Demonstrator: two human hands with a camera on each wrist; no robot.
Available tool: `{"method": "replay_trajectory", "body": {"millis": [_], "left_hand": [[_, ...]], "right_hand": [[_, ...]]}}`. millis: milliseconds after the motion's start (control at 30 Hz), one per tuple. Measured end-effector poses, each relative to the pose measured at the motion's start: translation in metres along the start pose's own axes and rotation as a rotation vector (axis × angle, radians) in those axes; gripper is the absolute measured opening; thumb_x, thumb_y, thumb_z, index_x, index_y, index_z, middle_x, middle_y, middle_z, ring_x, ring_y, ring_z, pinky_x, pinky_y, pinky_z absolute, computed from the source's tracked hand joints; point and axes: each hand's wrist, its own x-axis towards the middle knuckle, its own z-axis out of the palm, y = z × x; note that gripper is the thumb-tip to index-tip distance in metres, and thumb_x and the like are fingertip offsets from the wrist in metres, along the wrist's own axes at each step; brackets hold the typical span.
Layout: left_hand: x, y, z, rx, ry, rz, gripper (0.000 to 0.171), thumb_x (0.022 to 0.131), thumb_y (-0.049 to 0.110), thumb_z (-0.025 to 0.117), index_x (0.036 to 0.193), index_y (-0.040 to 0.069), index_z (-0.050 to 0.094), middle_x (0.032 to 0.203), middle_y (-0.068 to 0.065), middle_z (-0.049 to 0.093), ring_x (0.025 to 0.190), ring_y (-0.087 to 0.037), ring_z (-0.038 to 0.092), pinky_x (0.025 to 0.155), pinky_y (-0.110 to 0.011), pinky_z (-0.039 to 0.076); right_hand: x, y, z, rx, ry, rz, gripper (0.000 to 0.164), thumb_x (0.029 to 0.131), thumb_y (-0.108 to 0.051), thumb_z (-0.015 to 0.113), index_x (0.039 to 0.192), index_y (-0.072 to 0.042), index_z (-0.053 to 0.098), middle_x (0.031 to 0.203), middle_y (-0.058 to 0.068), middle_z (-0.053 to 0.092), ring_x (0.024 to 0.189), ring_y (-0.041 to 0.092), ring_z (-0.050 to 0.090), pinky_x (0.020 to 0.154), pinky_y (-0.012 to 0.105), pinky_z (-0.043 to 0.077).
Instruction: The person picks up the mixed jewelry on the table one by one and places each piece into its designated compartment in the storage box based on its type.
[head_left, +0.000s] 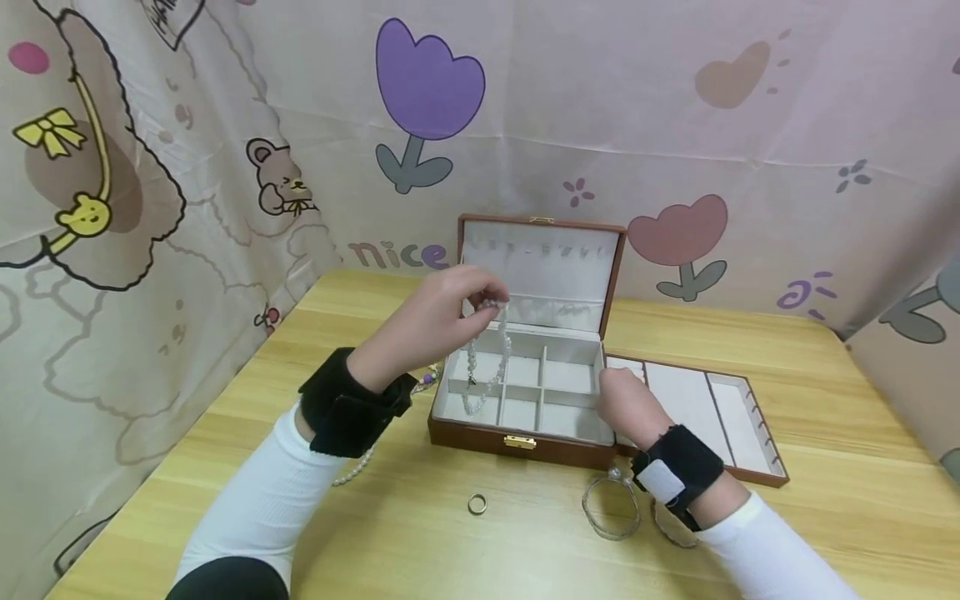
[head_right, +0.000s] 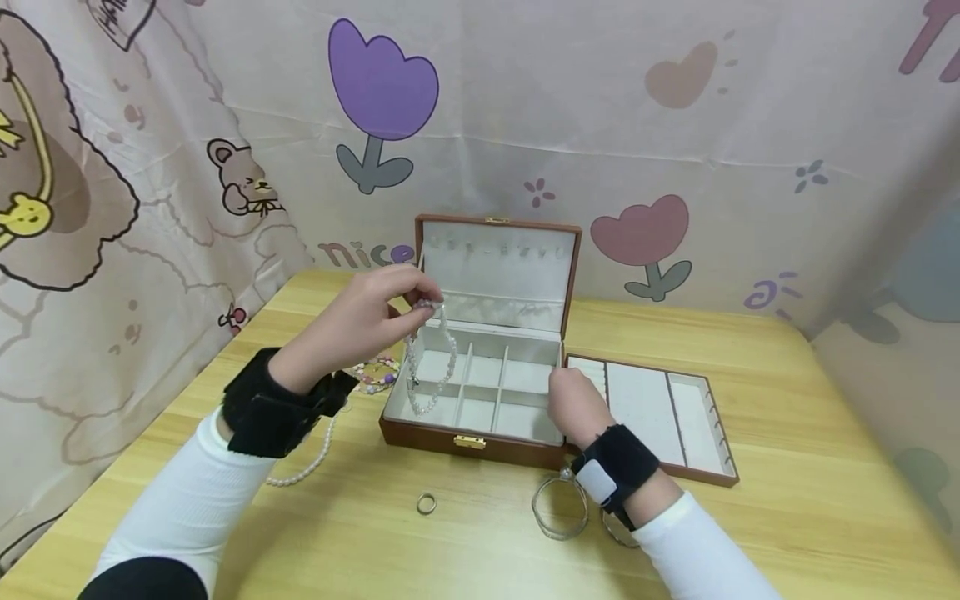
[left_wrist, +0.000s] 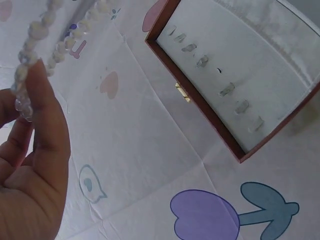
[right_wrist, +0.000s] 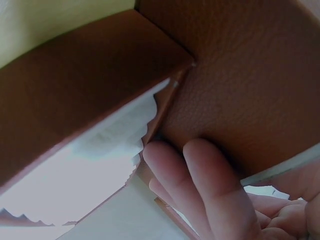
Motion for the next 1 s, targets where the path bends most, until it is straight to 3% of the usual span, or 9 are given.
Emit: {"method": "replay_trajectory", "body": {"millis": [233, 467, 733, 1000], "left_hand": [[0.019, -0.003, 0.002, 0.013, -0.03, -0.002, 0.014, 0.086, 0.002, 0.055, 0.097, 0.004, 0.063, 0.096, -0.007, 0.065, 0.085, -0.016, 0.057, 0.078, -0.026, 0.052], [0.043, -0.009, 0.009, 0.055, -0.078, -0.056, 0.014, 0.087, 0.003, 0.054, 0.097, 0.006, 0.063, 0.097, -0.007, 0.063, 0.088, -0.017, 0.056, 0.08, -0.026, 0.05], [0.065, -0.019, 0.017, 0.047, -0.105, -0.141, 0.017, 0.088, 0.003, 0.052, 0.101, 0.006, 0.062, 0.102, -0.008, 0.062, 0.092, -0.018, 0.057, 0.083, -0.027, 0.05], [0.087, -0.039, 0.024, 0.042, -0.062, -0.225, 0.016, 0.09, 0.007, 0.051, 0.106, 0.006, 0.049, 0.102, -0.006, 0.058, 0.095, -0.019, 0.055, 0.082, -0.028, 0.051]], "right_hand": [[0.0, -0.001, 0.001, -0.006, 0.012, 0.012, 0.023, 0.08, 0.009, 0.051, 0.1, 0.012, 0.061, 0.087, 0.022, 0.067, 0.059, 0.017, 0.052, 0.052, 0.025, 0.043], [-0.002, 0.0, 0.003, 0.0, 0.02, 0.015, 0.024, 0.078, 0.01, 0.052, 0.101, 0.012, 0.061, 0.09, 0.024, 0.067, 0.063, 0.017, 0.056, 0.058, 0.031, 0.051], [-0.005, 0.001, 0.007, -0.011, 0.052, -0.017, 0.021, 0.079, 0.01, 0.051, 0.097, 0.013, 0.062, 0.081, 0.022, 0.067, 0.057, 0.015, 0.051, 0.049, 0.025, 0.043], [-0.004, 0.001, 0.007, -0.015, 0.046, 0.003, 0.02, 0.08, 0.009, 0.051, 0.097, 0.012, 0.062, 0.079, 0.019, 0.067, 0.055, 0.015, 0.05, 0.048, 0.024, 0.041]]}}
